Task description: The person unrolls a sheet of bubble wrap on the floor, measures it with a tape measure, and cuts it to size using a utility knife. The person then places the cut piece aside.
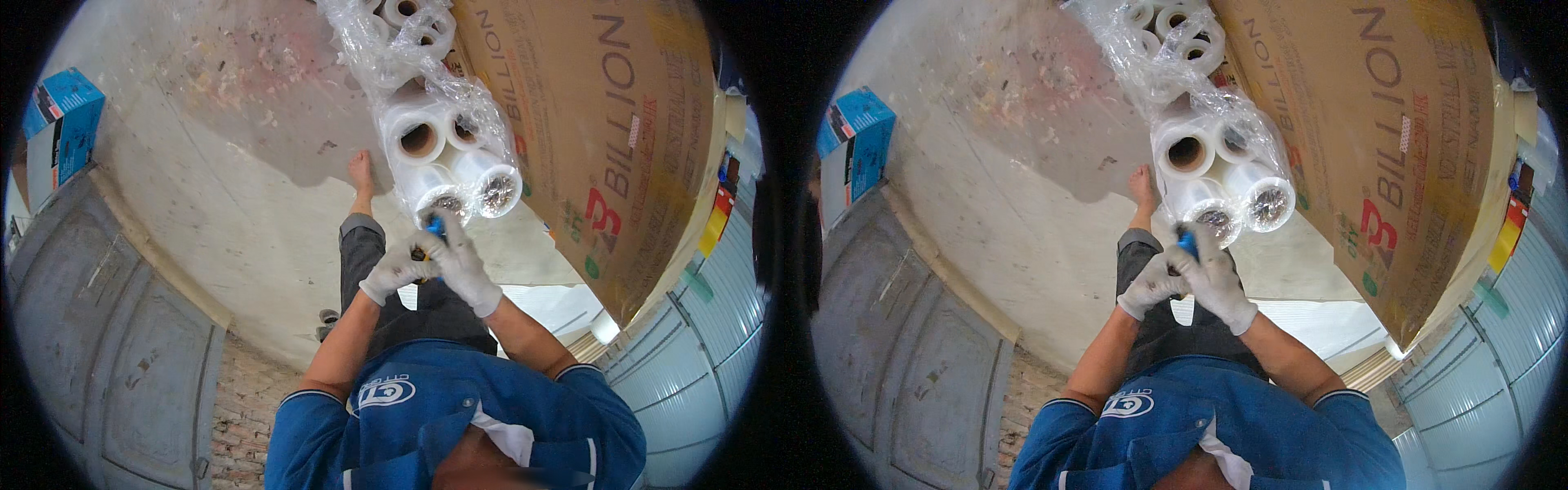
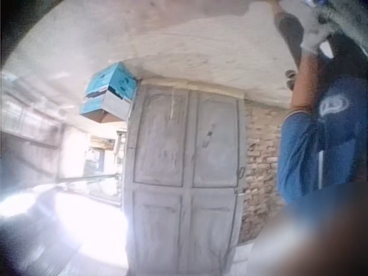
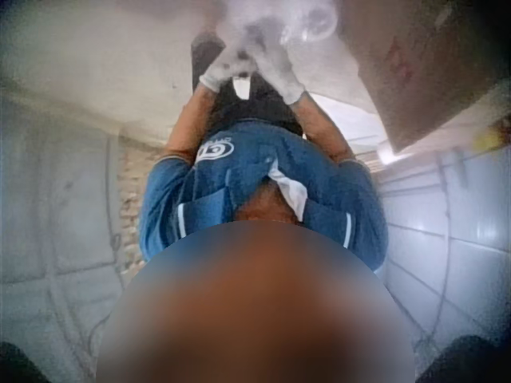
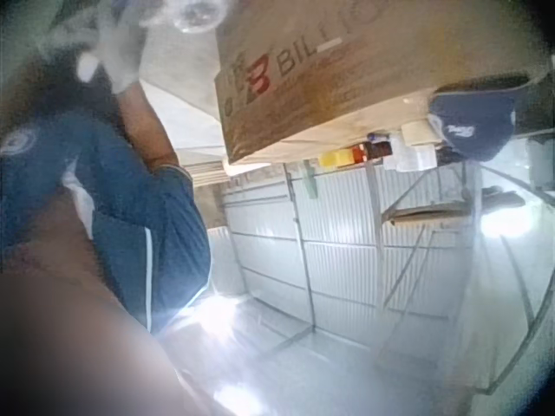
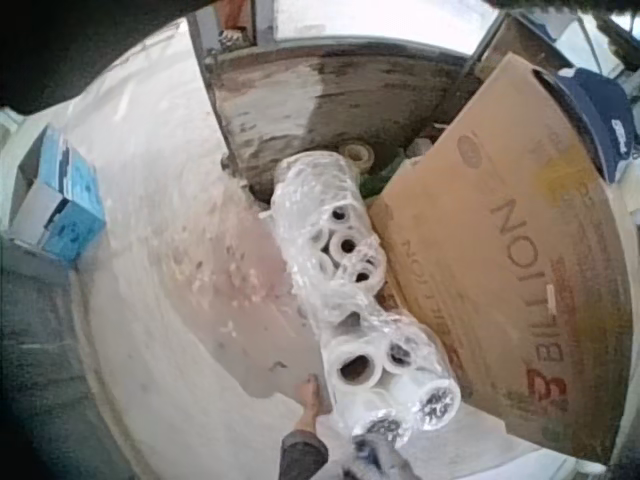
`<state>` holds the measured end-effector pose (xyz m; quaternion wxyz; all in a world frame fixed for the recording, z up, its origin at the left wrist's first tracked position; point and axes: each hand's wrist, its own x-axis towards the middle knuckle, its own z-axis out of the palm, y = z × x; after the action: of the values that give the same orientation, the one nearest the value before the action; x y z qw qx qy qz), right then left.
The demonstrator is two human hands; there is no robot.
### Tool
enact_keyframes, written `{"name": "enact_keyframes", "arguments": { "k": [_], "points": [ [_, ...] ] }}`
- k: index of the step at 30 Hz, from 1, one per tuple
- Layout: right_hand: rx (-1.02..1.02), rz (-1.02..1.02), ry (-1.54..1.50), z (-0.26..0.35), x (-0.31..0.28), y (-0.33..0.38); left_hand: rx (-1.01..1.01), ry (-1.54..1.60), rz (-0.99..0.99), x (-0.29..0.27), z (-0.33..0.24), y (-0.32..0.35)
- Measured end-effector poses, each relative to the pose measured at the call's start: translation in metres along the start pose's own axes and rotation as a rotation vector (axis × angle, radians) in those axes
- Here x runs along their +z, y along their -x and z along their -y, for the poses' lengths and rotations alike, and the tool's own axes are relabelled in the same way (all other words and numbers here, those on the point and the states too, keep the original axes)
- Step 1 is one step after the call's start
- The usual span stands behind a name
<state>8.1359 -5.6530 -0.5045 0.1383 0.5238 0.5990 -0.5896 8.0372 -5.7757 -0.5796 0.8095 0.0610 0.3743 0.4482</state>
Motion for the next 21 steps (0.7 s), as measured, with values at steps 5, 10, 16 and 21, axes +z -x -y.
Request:
{"name": "enact_keyframes", "arguments": {
  "k": [5, 10, 16, 21],
  "points": [
    [-0.045, 0.041, -0.34, -0.017, -0.017, -0.048, 0.083, 0.092, 0.002, -0.015, -0.005, 0.006],
    [-0.251, -0.167, 0.883, -0.075, -0.074, -0.171, 0.134, 0.351, -0.015, -0.038, 0.006, 0.004],
    [0.226, 0.051, 1.064, -0.102, -0.097, -0.3, 0.239, 0.43, -0.196, -0.057, 0.032, 0.003],
    [0.296, 0.082, 1.112, -0.168, -0.091, -0.323, 0.262, 0.529, -0.312, -0.071, 0.051, 0.0]
  ]
}}
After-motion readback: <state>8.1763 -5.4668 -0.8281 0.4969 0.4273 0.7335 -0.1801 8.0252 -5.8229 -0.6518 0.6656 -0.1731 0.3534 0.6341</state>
